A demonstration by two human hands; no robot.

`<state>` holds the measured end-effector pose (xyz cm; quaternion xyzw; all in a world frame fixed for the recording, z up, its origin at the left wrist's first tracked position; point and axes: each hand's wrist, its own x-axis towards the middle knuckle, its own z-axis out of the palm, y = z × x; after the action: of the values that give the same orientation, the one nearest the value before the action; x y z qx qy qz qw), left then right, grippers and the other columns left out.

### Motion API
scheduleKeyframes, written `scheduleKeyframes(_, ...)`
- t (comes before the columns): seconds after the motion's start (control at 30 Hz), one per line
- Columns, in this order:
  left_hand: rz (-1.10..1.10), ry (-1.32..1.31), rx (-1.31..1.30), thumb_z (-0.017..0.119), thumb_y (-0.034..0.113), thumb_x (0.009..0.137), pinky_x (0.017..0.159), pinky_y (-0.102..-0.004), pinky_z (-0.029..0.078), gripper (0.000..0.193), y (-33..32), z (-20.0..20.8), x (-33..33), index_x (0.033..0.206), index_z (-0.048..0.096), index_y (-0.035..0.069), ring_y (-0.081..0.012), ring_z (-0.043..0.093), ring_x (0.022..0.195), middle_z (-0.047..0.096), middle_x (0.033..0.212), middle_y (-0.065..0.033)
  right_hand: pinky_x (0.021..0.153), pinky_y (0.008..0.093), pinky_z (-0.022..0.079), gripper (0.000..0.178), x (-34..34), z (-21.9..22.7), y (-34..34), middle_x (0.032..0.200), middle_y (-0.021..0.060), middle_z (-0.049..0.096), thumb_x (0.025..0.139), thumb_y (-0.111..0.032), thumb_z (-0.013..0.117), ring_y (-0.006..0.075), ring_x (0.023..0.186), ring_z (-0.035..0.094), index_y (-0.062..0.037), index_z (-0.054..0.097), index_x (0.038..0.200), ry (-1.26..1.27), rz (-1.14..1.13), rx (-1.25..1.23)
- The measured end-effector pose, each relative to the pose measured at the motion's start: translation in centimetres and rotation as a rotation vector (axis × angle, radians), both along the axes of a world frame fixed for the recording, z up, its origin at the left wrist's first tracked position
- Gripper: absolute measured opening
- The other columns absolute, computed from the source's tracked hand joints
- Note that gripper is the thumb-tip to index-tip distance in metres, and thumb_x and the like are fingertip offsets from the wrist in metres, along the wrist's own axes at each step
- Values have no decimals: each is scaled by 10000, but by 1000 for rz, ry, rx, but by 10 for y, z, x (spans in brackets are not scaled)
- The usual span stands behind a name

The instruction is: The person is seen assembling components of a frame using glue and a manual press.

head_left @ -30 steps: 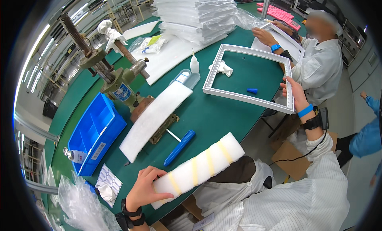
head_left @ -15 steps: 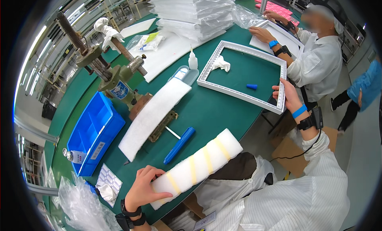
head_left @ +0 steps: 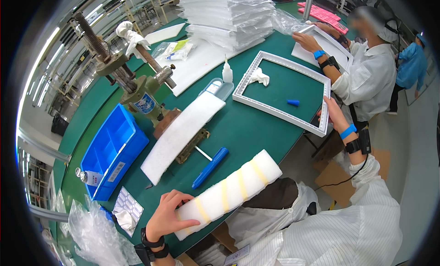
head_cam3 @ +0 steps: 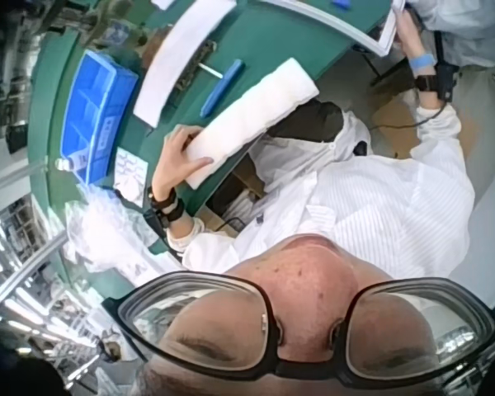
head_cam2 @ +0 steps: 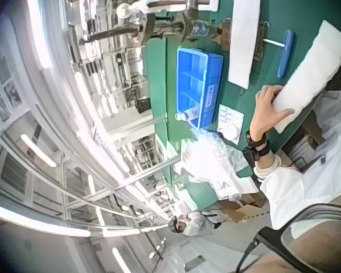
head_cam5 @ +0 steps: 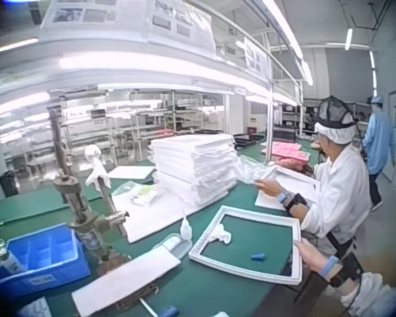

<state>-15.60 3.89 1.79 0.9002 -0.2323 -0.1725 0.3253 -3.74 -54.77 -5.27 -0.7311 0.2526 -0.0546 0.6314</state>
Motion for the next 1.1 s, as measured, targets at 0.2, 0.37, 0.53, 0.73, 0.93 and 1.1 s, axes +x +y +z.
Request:
scheduleKeyframes(0.2,-17,59,-100,797,276,731,927,-343,373,444,6,-1,2,1082,653,46,-229,588,928,633,984,-73,701,350,534,809,-33,-43,-37,959,118,668,918,-682,435,191,782,662,-100,320,1469,8,-148,249)
scheduleKeyframes(0.37,56,217,-371,679,241,787,885,-332,448,394,32,-17,-2,1077,628,-20,-227,612,956,650,1002,-108,665,316,507,432,-102,-110,15,902,86,669,942,-435,457,187,740,648,-82,536,1178,45,-278,303)
scheduleKeyframes(0.53,138,313,-612,614,265,867,907,-315,451,377,36,-28,-3,1067,625,-54,-212,617,981,665,1029,-139,843,435,521,430,-161,-162,112,1064,183,673,1002,-358,413,322,958,656,-23,584,1209,-10,558,-227)
scheduleKeyframes(0.73,146,224,-674,562,192,973,882,-316,447,247,40,-21,-17,1076,626,-24,-193,590,978,634,1064,-97,1045,469,395,810,-170,-91,198,1309,253,548,901,-648,489,419,1190,535,-4,457,1390,-197,928,-965)
scheduleKeyframes(0.93,76,163,-650,552,87,955,890,-319,456,196,38,-27,-12,1091,620,-36,-205,598,990,638,1076,-110,1069,472,376,949,-147,-77,236,1305,311,523,866,-730,454,454,1197,518,83,446,1354,238,1224,-941)
scheduleKeyframes(1.1,62,139,-633,548,42,932,885,-309,460,181,42,-26,-17,1073,626,-40,-205,605,988,643,1068,-111,1058,462,402,731,-150,-115,263,1297,288,545,913,-585,525,444,1202,520,38,534,1295,-200,1163,-893)
